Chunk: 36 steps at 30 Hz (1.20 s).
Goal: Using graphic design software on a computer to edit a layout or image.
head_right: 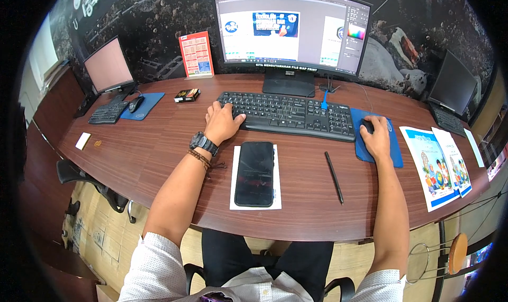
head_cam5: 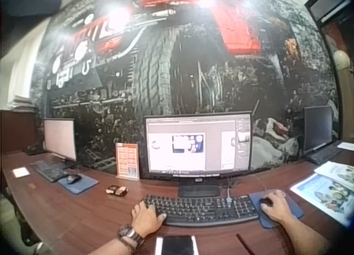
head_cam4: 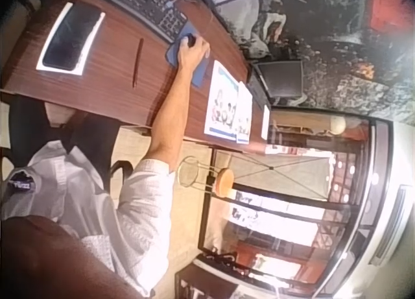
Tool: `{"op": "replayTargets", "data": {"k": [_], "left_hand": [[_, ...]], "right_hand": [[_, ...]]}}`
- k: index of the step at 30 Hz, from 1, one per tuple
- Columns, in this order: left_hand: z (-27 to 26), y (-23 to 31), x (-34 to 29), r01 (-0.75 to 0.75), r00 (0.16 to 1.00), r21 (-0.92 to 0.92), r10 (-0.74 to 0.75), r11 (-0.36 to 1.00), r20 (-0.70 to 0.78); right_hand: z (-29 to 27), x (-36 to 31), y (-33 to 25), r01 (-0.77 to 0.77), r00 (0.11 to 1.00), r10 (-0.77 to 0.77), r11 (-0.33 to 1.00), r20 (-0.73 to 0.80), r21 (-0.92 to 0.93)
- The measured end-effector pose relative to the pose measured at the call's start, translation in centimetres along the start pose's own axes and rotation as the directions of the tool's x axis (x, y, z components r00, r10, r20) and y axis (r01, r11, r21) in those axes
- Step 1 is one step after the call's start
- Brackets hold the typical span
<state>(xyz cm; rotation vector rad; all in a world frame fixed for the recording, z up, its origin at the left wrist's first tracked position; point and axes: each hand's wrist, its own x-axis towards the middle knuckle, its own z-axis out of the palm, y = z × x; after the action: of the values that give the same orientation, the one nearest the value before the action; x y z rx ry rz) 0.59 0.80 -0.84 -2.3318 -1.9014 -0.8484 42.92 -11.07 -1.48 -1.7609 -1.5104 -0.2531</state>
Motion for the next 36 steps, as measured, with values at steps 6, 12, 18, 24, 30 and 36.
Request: {"op": "replayTargets", "data": {"k": [6, 12, 18, 24, 30, 36], "left_hand": [[-0.2, 0.2, -0.5, 0.01, 1.0, 0.022, -0.01, 1.0, 0.011], [-0.1, 0.1, -0.7, -0.008, 1.0, 0.032, 0.008, 0.999, 0.007], [-0.5, 0.1, -0.4, -0.001, 0.998, 0.027, -0.001, 1.0, 0.055], [-1.5, 0.3, -0.5, 0.022, 0.997, 0.032, -0.024, 0.999, 0.067], [-2.0, 0.0, -0.3, 0.107, 0.984, 0.028, -0.11, 0.994, 0.141], [-1.4, -0.2, -0.1, 0.114, 0.98, 0.043, -0.119, 0.993, 0.158]], "right_hand": [[-0.2, -0.2, 0.0, 0.036, 0.999, -0.036, 0.999, -0.006, 0.022], [-0.2, -0.4, -0.1, 0.001, 1.0, -0.002, 1.0, 0.021, 0.027], [-0.3, -0.2, -0.4, -0.01, 1.0, 0.01, 1.0, 0.025, 0.02], [-0.3, -0.2, -0.5, -0.039, 0.999, 0.039, 0.999, 0.028, 0.013], [-0.1, -0.2, 0.0, -0.021, 1.0, 0.021, 1.0, 0.023, 0.009], [0.1, -0.2, 0.2, -0.027, 0.999, 0.027, 1.0, 0.024, 0.004]]}}
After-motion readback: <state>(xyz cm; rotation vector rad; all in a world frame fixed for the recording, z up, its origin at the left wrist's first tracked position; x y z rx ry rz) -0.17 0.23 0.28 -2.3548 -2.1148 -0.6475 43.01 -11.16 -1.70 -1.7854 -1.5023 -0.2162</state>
